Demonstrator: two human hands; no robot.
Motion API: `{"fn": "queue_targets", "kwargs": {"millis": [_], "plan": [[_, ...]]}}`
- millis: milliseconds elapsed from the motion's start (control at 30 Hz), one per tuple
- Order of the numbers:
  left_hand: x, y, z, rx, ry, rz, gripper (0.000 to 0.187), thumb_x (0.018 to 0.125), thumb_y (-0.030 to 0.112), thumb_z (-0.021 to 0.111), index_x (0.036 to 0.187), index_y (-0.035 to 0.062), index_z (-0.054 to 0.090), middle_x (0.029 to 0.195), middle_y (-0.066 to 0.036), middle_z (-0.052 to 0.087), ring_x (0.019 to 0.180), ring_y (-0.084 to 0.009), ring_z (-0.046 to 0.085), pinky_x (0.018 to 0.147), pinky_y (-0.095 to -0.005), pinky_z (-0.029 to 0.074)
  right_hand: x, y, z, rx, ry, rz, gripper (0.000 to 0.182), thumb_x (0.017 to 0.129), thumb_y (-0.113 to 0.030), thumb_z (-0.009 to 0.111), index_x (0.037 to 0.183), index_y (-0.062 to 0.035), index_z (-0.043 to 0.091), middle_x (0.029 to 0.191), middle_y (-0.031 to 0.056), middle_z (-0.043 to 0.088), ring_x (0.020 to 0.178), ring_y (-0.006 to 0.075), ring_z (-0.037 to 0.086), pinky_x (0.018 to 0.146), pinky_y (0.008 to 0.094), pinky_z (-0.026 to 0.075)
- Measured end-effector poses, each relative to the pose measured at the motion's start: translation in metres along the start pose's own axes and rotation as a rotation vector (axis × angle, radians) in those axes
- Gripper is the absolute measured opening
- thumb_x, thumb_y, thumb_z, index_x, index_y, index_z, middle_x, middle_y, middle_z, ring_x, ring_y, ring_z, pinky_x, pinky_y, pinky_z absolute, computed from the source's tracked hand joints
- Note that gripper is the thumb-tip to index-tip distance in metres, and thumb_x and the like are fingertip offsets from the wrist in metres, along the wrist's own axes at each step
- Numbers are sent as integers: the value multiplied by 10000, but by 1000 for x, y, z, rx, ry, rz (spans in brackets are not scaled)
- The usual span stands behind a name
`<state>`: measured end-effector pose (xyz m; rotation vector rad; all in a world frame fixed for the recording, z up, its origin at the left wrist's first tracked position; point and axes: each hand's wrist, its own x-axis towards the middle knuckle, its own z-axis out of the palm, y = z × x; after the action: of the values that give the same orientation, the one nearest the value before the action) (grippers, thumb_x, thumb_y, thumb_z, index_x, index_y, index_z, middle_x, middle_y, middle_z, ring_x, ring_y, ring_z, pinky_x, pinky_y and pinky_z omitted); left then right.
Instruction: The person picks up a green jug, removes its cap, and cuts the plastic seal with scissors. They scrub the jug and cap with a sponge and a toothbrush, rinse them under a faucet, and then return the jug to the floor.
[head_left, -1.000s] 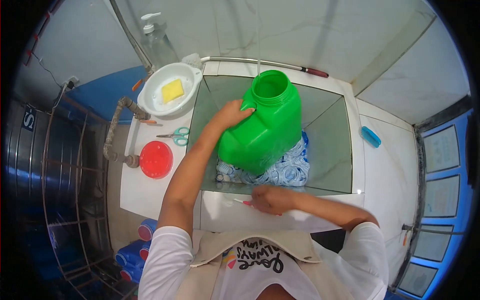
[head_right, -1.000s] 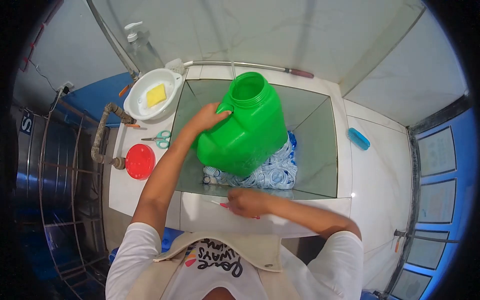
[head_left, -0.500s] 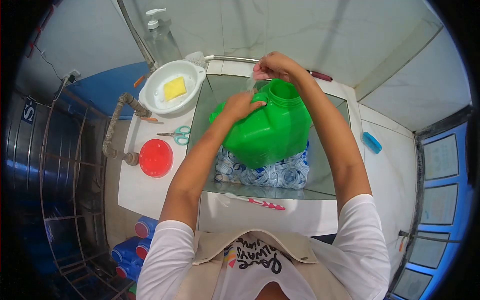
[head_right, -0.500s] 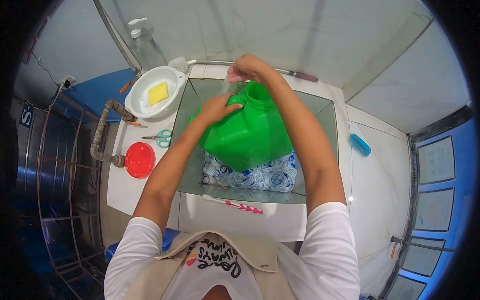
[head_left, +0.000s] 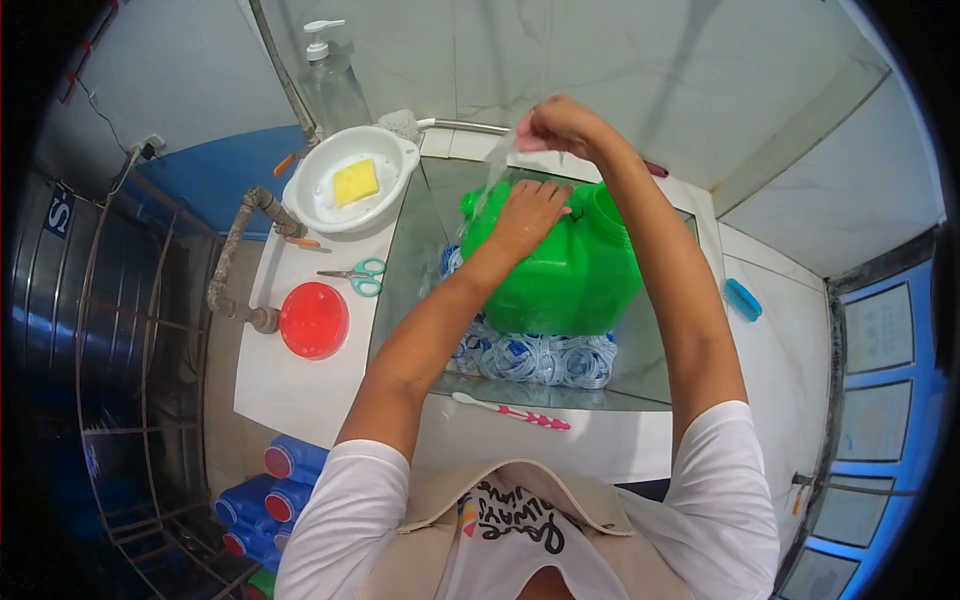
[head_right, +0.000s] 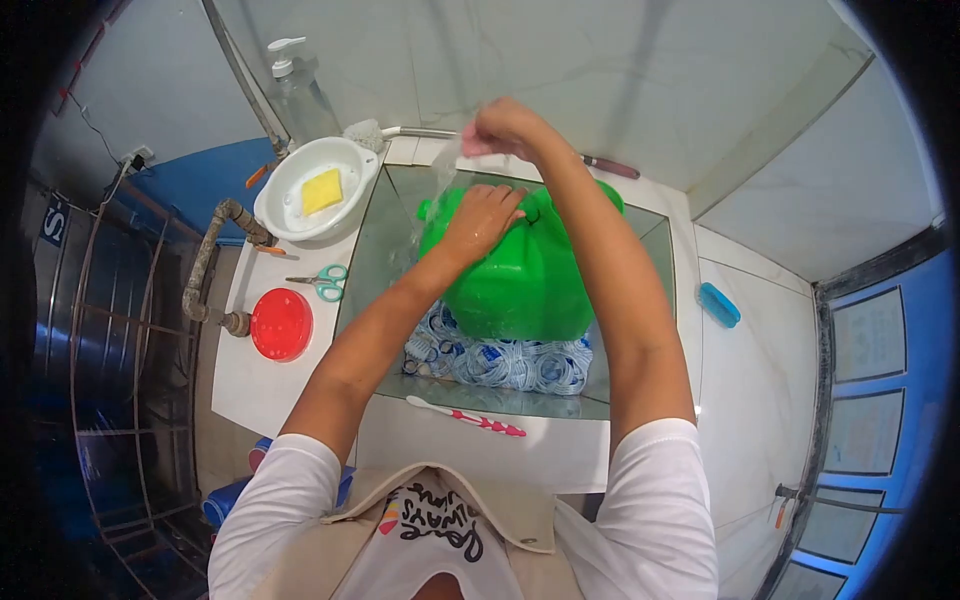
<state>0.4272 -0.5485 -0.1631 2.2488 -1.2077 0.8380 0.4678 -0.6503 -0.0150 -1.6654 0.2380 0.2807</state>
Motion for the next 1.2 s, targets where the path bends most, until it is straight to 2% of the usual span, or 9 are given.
{"fn": "queue_targets", "kwargs": {"millis": [300,400,467,533,667,800,967,1100,1200], "plan": [[11,-27,-28,-169,-538,-68,519,894,498,427,939,-6,542,663,-165,579,599,-306,590,572,-436,456,1,2,-8,-124,4,-129,156,801,-42,442,768,30,577,747,121,617,640,164,607,633,259,535],[-6,-30,-39,-616,-872,-523,597,939,511,290,876,-29,537,558,-151,554,473,-265,566,525,-413,465,10,16,-11,-539,-44,-261,202,760,-107,496,798,48,620,740,187,645,668,266,644,619,352,524],[-32,-24,-42,-774,-706,-834,607,958,478,237,824,-30,542,521,-118,542,411,-226,540,492,-397,470,27,67,-8,-1105,-83,-721,338,692,-242,577,902,13,647,821,211,648,742,344,630,681,409,504],[-43,-13,-44,-807,-619,-997,585,965,453,231,818,-16,547,519,-108,544,409,-225,539,471,-376,474,-4,106,21,-1317,-307,-425,567,654,-257,641,1140,18,540,928,215,607,863,371,581,753,448,451],[-77,-7,-47,-635,-351,-566,490,974,383,268,985,-3,570,730,-138,613,646,-197,609,606,-300,493,-52,148,30,-1368,151,-995,606,665,-303,665,1170,-2,519,831,135,588,768,278,578,660,386,413],[-114,-35,-98,-1038,-144,-1147,433,951,355,344,1179,42,537,891,-90,642,737,-170,599,695,-310,467,-69,143,17,-1362,307,-1027,578,639,-323,661,1084,33,564,733,102,585,687,262,588,631,373,423],[-172,-41,-99,-1634,7,-1723,342,914,336,463,1071,45,549,896,-71,614,763,-160,602,595,-283,495,-62,47,43,-1332,513,-1185,521,560,-182,607,1040,19,578,691,110,589,586,286,571,506,406,417],[-220,-79,-68,-1842,-255,-1645,390,877,455,486,938,78,567,793,-23,616,643,-141,576,517,-297,451,-92,-96,40,-1285,684,-1160,283,550,-229,613,760,-40,619,646,142,599,576,339,589,501,432,458],[-197,-47,-123,-1672,101,-1654,391,866,440,504,990,74,557,858,-34,614,730,-158,587,576,-308,481,-100,-152,34,-1337,606,-913,308,603,-310,626,780,-61,668,786,162,654,701,325,636,603,415,507]]}}
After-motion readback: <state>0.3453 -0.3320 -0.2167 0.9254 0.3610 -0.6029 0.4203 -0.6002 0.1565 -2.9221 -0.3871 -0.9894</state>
